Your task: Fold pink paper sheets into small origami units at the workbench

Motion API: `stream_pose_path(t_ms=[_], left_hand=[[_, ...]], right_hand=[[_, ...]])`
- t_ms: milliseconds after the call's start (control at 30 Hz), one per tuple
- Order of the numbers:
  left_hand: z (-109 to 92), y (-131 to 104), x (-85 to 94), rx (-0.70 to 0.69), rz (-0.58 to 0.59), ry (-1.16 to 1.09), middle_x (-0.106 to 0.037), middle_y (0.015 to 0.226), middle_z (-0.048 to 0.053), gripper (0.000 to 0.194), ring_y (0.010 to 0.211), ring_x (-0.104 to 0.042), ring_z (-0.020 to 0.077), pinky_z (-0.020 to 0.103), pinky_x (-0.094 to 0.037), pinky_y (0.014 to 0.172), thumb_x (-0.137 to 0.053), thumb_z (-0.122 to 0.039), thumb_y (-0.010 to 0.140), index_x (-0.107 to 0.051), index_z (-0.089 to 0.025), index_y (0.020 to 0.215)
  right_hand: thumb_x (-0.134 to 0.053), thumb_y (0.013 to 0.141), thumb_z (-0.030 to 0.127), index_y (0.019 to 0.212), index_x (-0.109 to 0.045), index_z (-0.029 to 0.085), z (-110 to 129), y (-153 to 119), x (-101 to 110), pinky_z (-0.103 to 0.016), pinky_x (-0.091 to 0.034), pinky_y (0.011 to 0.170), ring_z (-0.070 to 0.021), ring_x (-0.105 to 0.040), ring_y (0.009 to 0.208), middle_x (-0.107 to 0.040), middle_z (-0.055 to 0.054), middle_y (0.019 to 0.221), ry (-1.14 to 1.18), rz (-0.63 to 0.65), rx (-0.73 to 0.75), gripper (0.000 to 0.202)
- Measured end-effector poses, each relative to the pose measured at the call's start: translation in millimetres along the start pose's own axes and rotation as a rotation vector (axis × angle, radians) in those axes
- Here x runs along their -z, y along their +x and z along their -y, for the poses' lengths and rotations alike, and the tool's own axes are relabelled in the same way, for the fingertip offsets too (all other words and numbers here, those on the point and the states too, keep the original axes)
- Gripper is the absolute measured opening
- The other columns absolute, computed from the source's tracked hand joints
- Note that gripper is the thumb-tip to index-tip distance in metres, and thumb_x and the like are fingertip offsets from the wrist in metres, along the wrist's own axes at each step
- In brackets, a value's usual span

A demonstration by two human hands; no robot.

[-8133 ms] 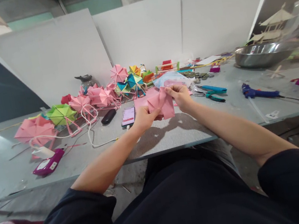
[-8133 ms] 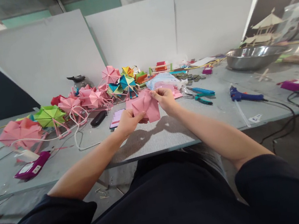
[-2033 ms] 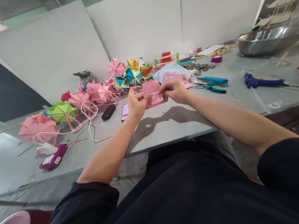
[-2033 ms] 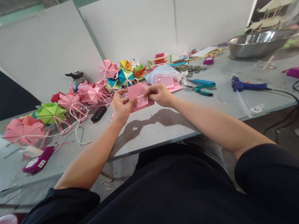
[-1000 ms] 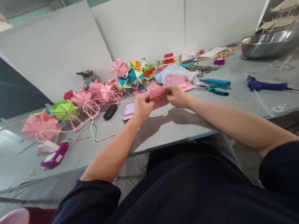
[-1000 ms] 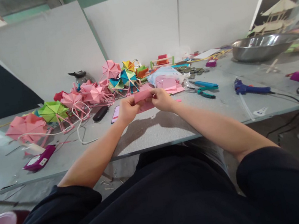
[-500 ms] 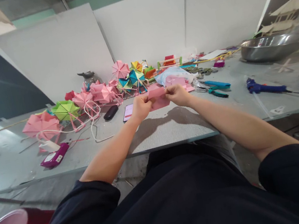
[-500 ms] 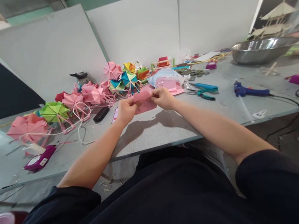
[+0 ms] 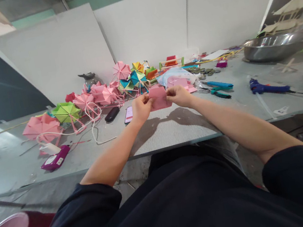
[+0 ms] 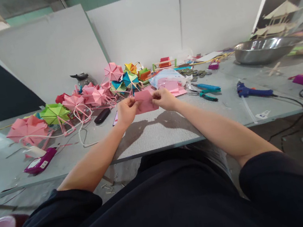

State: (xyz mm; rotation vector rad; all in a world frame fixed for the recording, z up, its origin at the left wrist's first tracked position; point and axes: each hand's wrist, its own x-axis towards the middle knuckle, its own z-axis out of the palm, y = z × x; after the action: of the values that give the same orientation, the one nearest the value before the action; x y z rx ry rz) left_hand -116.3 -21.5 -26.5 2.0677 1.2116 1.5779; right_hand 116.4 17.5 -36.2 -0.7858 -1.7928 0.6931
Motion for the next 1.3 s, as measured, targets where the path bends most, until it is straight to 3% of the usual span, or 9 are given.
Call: stream_pose_path(t_ms=[67,133,267,400,500,667,900,1100,1300], left_hand=[[-3,-5,-3.3,-0.06,-0.173,0.13,-0.074,0.115,0.013,0.022,0.113,-0.067,0.0313,0.046,-0.055,0.1,-0.082,-0.026,0.089,-0.074,-0.019,0.108],[-6,-11,-7.6,-0.151,-0.269,0.284,-0.071,0.121,0.015,0.028,0.123,-0.064,0.0356,0.054,-0.049,0.112,-0.082,-0.027,0.09,-0.072,-0.02,0.116],[-14,-22,-17.5,-0.27,-0.083,0.252,-0.074,0.111,0.012,0.016,0.108,-0.069,0.0295,0.047,-0.053,0.104,-0.065,-0.033,0.105,-0.07,-0.022,0.114],[-17,-24,-21.9,-0.201,-0.016,0.04,-0.076,0.101,0.009,0.02,0.092,-0.069,0.0243,0.037,-0.056,0.088,-0.07,-0.039,0.103,-0.071,-0.019,0.107],[-16,-21,-19.9,-0.11,-0.023,-0.098,-0.079,0.095,0.007,0.012,0.091,-0.072,0.0236,0.034,-0.058,0.087,-0.069,-0.027,0.1,-0.076,-0.017,0.099],[-12,-14,-17.1,-0.038,-0.014,-0.209,-0.084,0.099,0.007,0.02,0.094,-0.077,0.0224,0.032,-0.061,0.088,-0.063,-0.018,0.098,-0.083,-0.016,0.102],[-10,-10,-17.2,0.024,0.038,-0.342,-0.084,0.094,0.006,0.019,0.091,-0.078,0.0224,0.034,-0.063,0.086,-0.069,-0.022,0.094,-0.087,-0.016,0.099],[-13,-12,-17.5,0.066,0.054,-0.43,-0.085,0.096,0.005,0.014,0.092,-0.078,0.0207,0.034,-0.064,0.088,-0.074,-0.023,0.091,-0.087,-0.018,0.096],[-6,-10,-21.3,0.125,0.039,-0.487,-0.08,0.084,0.003,0.011,0.083,-0.075,0.0179,0.032,-0.062,0.082,-0.074,-0.02,0.086,-0.083,-0.018,0.092]], right_hand=[[-0.078,0.075,0.032,0.077,-0.074,0.021,0,-2,-4,-0.034,-0.053,0.067,-0.0195,-0.063,0.069,-0.072,-0.002,0.073,0.008,-0.054,0.007,0.012],[-0.078,0.079,0.037,0.081,-0.075,0.021,2,-5,-9,-0.035,-0.055,0.07,-0.0201,-0.065,0.072,-0.073,-0.002,0.077,0.021,-0.1,0.016,0.017],[-0.084,0.083,0.054,0.094,-0.078,0.021,12,-14,-23,-0.038,-0.06,0.072,-0.0224,-0.07,0.076,-0.078,-0.006,0.085,0.068,-0.1,0.034,0.035],[-0.079,0.088,0.071,0.1,-0.081,0.022,19,-21,-31,-0.044,-0.065,0.089,-0.0261,-0.076,0.092,-0.083,-0.008,0.097,0.14,-0.012,0.121,0.051],[-0.071,0.094,0.066,0.102,-0.081,0.022,18,-20,-29,-0.046,-0.065,0.093,-0.026,-0.076,0.093,-0.082,-0.009,0.099,0.084,-0.002,0.14,0.046],[-0.086,0.08,0.043,0.116,-0.074,0.022,10,-10,-16,-0.048,-0.062,0.094,-0.0272,-0.071,0.099,-0.077,-0.011,0.11,-0.123,-0.311,0.143,0.043],[-0.092,0.074,0.052,0.099,-0.069,0.025,10,-3,-3,-0.041,-0.065,0.092,-0.0255,-0.077,0.094,-0.079,-0.004,0.089,0.226,0.001,0.013,0.043],[-0.094,0.07,0.055,0.098,-0.069,0.024,20,-9,-4,-0.039,-0.064,0.087,-0.0245,-0.075,0.093,-0.078,-0.005,0.095,0.231,0.02,0.026,0.048],[-0.094,0.073,0.051,0.084,-0.066,0.022,23,-8,3,-0.031,-0.054,0.071,-0.0152,-0.059,0.072,-0.063,0.002,0.076,0.197,0.044,0.092,0.041]])
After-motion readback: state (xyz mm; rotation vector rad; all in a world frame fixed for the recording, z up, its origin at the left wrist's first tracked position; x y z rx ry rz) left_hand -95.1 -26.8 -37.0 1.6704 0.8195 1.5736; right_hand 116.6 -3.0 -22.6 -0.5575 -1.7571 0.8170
